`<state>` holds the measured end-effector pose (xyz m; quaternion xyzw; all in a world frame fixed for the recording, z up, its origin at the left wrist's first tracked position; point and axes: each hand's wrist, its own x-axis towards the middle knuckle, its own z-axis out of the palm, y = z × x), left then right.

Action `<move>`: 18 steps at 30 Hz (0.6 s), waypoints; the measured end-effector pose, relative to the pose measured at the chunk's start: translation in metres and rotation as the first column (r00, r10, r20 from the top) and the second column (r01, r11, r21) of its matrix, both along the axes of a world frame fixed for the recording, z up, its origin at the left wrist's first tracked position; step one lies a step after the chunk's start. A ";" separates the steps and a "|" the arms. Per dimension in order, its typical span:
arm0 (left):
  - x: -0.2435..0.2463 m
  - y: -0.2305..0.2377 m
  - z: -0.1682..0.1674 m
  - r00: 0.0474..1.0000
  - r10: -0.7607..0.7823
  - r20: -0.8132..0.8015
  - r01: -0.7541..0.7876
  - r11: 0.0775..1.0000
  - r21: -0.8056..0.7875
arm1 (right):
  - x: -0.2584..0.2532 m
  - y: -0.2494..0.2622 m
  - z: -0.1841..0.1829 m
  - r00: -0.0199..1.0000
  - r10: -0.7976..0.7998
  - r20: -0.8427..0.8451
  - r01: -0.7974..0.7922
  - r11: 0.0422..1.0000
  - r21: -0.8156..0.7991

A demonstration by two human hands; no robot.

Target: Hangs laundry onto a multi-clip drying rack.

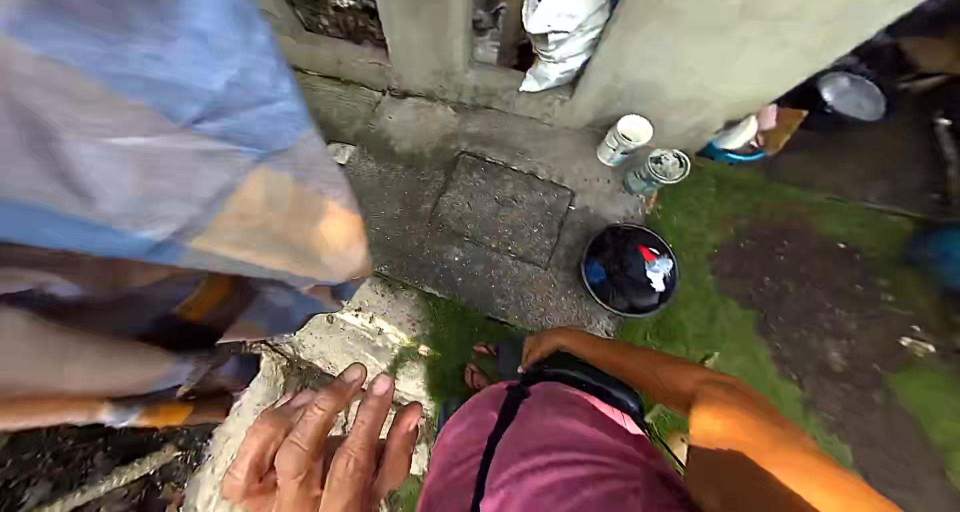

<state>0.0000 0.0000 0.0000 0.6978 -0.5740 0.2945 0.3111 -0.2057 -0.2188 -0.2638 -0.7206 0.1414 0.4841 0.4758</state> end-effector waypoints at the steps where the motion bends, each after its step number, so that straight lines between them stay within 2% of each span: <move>1: 0.000 -0.010 -0.010 0.996 -0.072 -0.055 0.075 0.996 0.041 | -0.018 0.009 -0.009 0.998 -0.057 -0.015 0.058 0.998 0.039; 3: 0.003 -0.038 -0.038 0.958 -0.197 -0.208 0.223 0.969 0.108 | -0.051 0.014 -0.024 0.993 -0.111 -0.033 0.112 0.993 0.041; 4: 0.003 -0.052 -0.053 0.928 -0.223 -0.297 0.286 0.940 0.187 | -0.068 0.014 -0.022 0.989 -0.142 -0.049 0.143 0.989 0.023; 5: 0.002 -0.065 -0.068 0.907 -0.210 -0.366 0.338 0.881 0.331 | -0.087 0.014 -0.015 0.981 -0.179 -0.080 0.179 0.984 -0.007; 7: -0.003 -0.088 -0.096 0.868 -0.171 -0.467 0.455 0.649 0.610 | -0.129 0.015 -0.001 0.955 -0.236 -0.181 0.224 0.971 -0.088; 8: -0.009 -0.096 -0.111 0.852 -0.148 -0.503 0.495 0.542 0.679 | -0.151 0.015 0.003 0.939 -0.226 -0.259 0.200 0.972 -0.121; 10: -0.031 -0.101 -0.136 0.828 -0.107 -0.551 0.545 0.388 0.743 | -0.194 0.018 0.012 0.876 -0.171 -0.452 0.134 0.985 -0.113; 13: -0.062 -0.097 -0.164 0.763 -0.005 -0.646 0.629 0.236 0.741 | -0.237 0.022 0.041 0.754 -0.167 -0.635 0.207 0.978 -0.011; 14: -0.069 -0.096 -0.174 0.747 0.055 -0.662 0.645 0.183 0.742 | -0.252 0.026 0.033 0.745 -0.163 -0.647 0.234 0.972 0.025; 16: -0.080 -0.101 -0.199 0.752 0.191 -0.631 0.635 0.050 0.771 | -0.277 0.021 -0.008 0.738 -0.238 -0.632 0.366 0.927 0.078; 17: -0.085 -0.107 -0.211 0.766 0.252 -0.591 0.617 -0.032 0.786 | -0.282 0.009 -0.035 0.723 -0.315 -0.615 0.454 0.887 0.080; 18: -0.088 -0.118 -0.225 0.783 0.298 -0.546 0.598 -0.117 0.793 | -0.283 -0.007 -0.065 0.714 -0.411 -0.567 0.505 0.863 0.011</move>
